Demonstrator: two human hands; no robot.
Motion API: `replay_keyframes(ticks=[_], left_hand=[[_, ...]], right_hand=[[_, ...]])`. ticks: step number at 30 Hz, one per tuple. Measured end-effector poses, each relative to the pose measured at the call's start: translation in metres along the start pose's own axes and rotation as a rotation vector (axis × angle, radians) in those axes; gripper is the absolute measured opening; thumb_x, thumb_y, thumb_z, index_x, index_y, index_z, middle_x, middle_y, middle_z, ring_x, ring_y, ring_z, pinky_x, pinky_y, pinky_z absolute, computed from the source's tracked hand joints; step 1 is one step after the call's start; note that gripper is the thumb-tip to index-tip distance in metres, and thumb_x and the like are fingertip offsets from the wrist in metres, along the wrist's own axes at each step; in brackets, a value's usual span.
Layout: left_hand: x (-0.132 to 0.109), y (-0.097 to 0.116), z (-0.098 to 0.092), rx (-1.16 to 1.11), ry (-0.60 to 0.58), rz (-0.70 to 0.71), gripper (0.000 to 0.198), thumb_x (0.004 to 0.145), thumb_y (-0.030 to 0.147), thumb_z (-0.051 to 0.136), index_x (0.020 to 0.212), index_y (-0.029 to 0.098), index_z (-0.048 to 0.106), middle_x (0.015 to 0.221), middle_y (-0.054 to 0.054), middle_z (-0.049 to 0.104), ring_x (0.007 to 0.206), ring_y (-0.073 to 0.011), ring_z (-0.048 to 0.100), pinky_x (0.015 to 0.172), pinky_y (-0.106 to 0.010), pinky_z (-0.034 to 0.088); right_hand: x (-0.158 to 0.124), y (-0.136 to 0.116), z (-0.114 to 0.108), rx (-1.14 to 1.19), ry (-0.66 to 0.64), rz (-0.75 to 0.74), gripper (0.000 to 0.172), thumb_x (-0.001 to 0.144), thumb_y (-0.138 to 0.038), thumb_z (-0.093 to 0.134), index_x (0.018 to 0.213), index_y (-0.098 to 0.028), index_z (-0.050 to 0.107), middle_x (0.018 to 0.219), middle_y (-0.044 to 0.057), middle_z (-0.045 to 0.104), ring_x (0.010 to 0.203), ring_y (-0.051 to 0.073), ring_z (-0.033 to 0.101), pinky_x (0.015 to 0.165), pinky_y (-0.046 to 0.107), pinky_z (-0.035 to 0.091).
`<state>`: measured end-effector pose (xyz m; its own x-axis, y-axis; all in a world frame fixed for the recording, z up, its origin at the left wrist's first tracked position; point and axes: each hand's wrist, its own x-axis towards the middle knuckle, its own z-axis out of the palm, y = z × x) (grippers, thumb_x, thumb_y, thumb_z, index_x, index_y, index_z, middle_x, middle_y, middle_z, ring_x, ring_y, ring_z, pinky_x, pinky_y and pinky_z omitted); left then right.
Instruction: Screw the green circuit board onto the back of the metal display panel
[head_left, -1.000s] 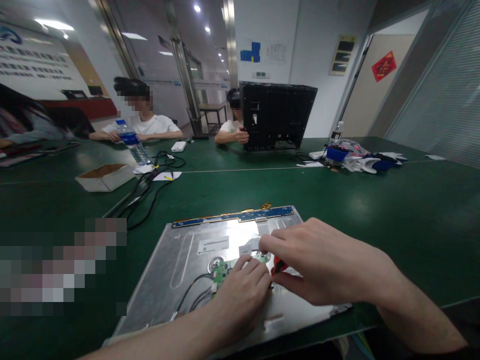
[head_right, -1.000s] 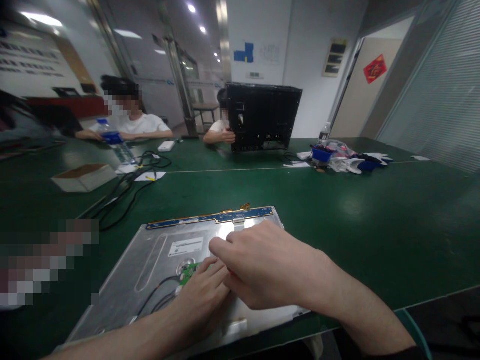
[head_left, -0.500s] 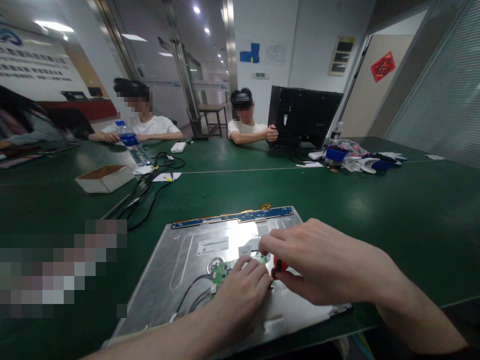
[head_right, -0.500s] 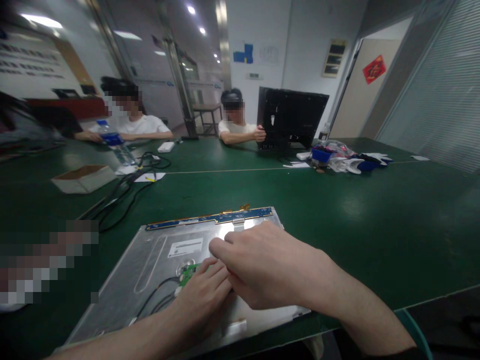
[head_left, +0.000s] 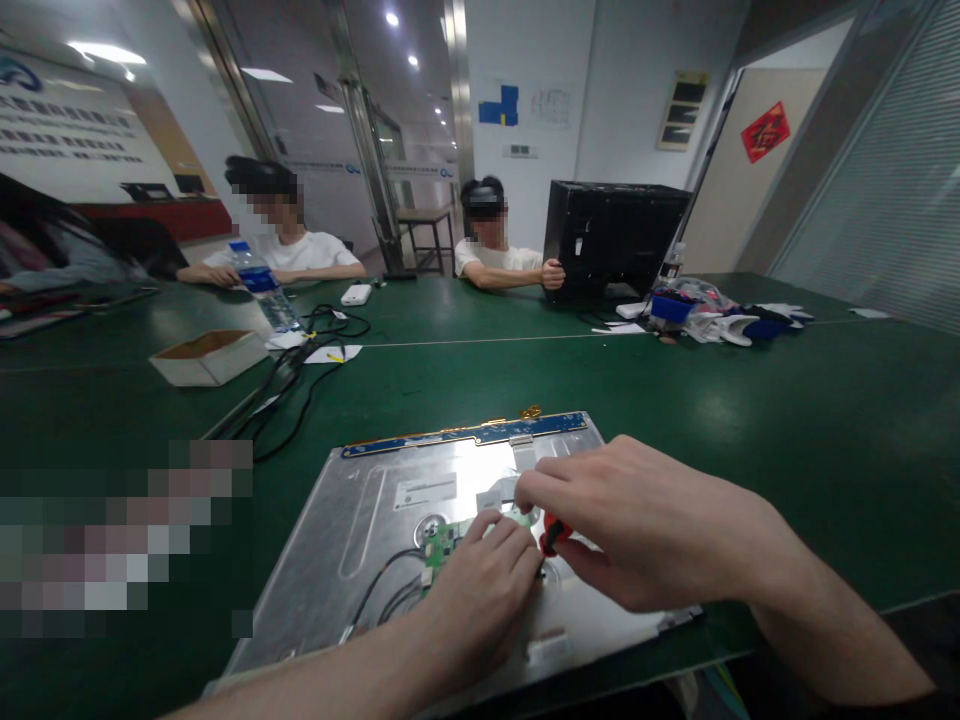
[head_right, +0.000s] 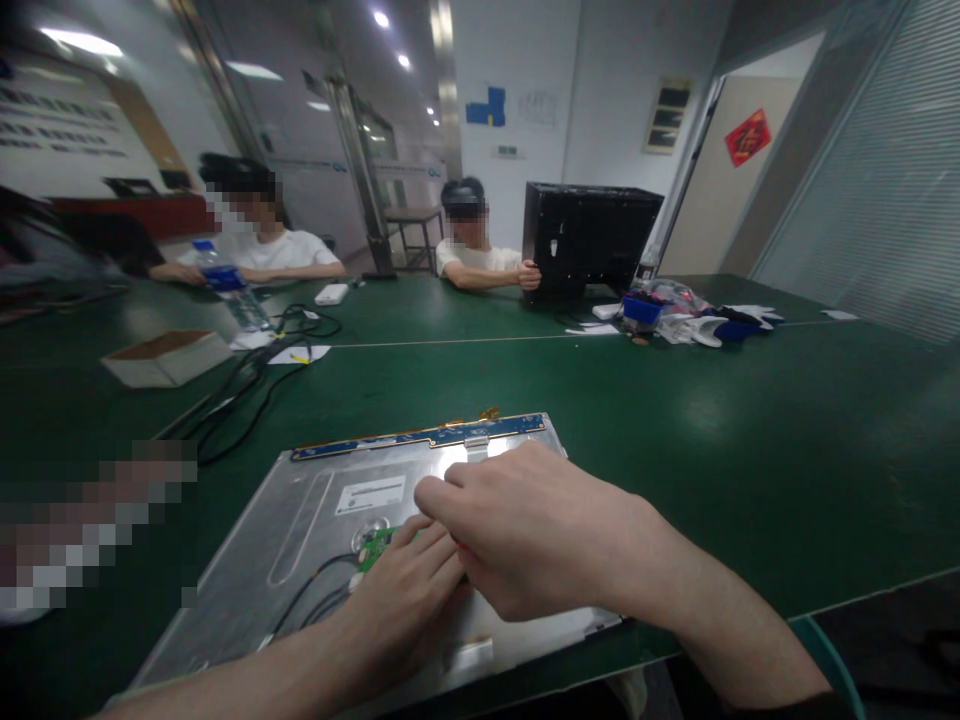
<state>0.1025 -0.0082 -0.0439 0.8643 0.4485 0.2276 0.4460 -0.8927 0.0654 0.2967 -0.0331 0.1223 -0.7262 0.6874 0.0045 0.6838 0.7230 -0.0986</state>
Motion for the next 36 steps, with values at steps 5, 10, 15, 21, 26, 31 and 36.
replay_keyframes(ticks=[5, 10, 15, 21, 26, 31, 36], left_hand=[[-0.0012, -0.0004, 0.0031, 0.016, 0.002, 0.006, 0.019, 0.083, 0.018, 0.061, 0.102, 0.019, 0.058, 0.104, -0.009, 0.067, 0.099, -0.0278, 0.060, 0.097, -0.047, 0.038], [-0.0003, 0.0020, 0.0024, 0.013, 0.040, -0.010, 0.017, 0.084, 0.016, 0.057, 0.101, 0.017, 0.059, 0.101, -0.010, 0.068, 0.098, -0.0274, 0.060, 0.095, -0.045, 0.039], [0.0002, 0.0009, 0.0031, 0.002, 0.003, -0.002, 0.023, 0.084, 0.017, 0.057, 0.107, 0.017, 0.059, 0.107, -0.011, 0.067, 0.103, -0.0282, 0.059, 0.098, -0.046, 0.037], [-0.0014, -0.0010, 0.0062, 0.019, 0.017, 0.010, 0.016, 0.085, 0.019, 0.059, 0.101, 0.019, 0.059, 0.102, -0.009, 0.067, 0.099, -0.0279, 0.059, 0.097, -0.047, 0.037], [-0.0013, 0.0005, 0.0015, 0.023, -0.004, 0.008, 0.022, 0.085, 0.019, 0.057, 0.106, 0.017, 0.059, 0.106, -0.011, 0.067, 0.104, -0.0284, 0.059, 0.099, -0.046, 0.036], [-0.0003, 0.0003, 0.0029, 0.018, -0.005, -0.006, 0.021, 0.085, 0.018, 0.055, 0.106, 0.018, 0.059, 0.106, -0.010, 0.067, 0.103, -0.0277, 0.059, 0.098, -0.046, 0.037], [-0.0001, 0.0007, -0.0002, 0.028, -0.014, 0.002, 0.022, 0.083, 0.018, 0.057, 0.105, 0.019, 0.059, 0.107, -0.010, 0.067, 0.103, -0.0276, 0.059, 0.096, -0.045, 0.038]], right_hand=[[0.0007, 0.0005, 0.0010, -0.040, 0.021, 0.051, 0.015, 0.092, -0.032, 0.061, 0.100, -0.021, 0.056, 0.085, 0.002, 0.070, 0.071, 0.019, 0.064, 0.055, 0.029, 0.031], [0.0001, 0.0019, 0.0026, -0.072, 0.031, 0.015, 0.005, 0.093, -0.023, 0.056, 0.097, -0.021, 0.057, 0.082, 0.000, 0.069, 0.067, 0.016, 0.062, 0.054, 0.028, 0.028], [-0.0022, -0.0002, 0.0021, -0.031, 0.031, -0.019, 0.005, 0.090, -0.022, 0.056, 0.095, -0.020, 0.054, 0.087, 0.001, 0.069, 0.070, 0.017, 0.062, 0.054, 0.029, 0.028], [-0.0002, 0.0006, 0.0039, -0.067, 0.040, 0.057, 0.012, 0.092, -0.032, 0.062, 0.094, -0.022, 0.058, 0.079, 0.000, 0.070, 0.065, 0.018, 0.063, 0.053, 0.029, 0.026], [-0.0004, 0.0008, 0.0033, -0.053, 0.049, 0.012, 0.004, 0.090, -0.022, 0.056, 0.094, -0.020, 0.054, 0.082, 0.000, 0.070, 0.065, 0.017, 0.062, 0.052, 0.030, 0.026], [-0.0023, -0.0004, 0.0019, -0.036, 0.035, 0.023, 0.012, 0.091, -0.029, 0.060, 0.095, -0.020, 0.054, 0.083, 0.001, 0.071, 0.067, 0.018, 0.064, 0.052, 0.030, 0.024], [-0.0009, 0.0004, 0.0042, -0.068, 0.041, 0.038, 0.010, 0.092, -0.030, 0.060, 0.090, -0.021, 0.056, 0.076, 0.000, 0.069, 0.063, 0.018, 0.062, 0.052, 0.029, 0.022]])
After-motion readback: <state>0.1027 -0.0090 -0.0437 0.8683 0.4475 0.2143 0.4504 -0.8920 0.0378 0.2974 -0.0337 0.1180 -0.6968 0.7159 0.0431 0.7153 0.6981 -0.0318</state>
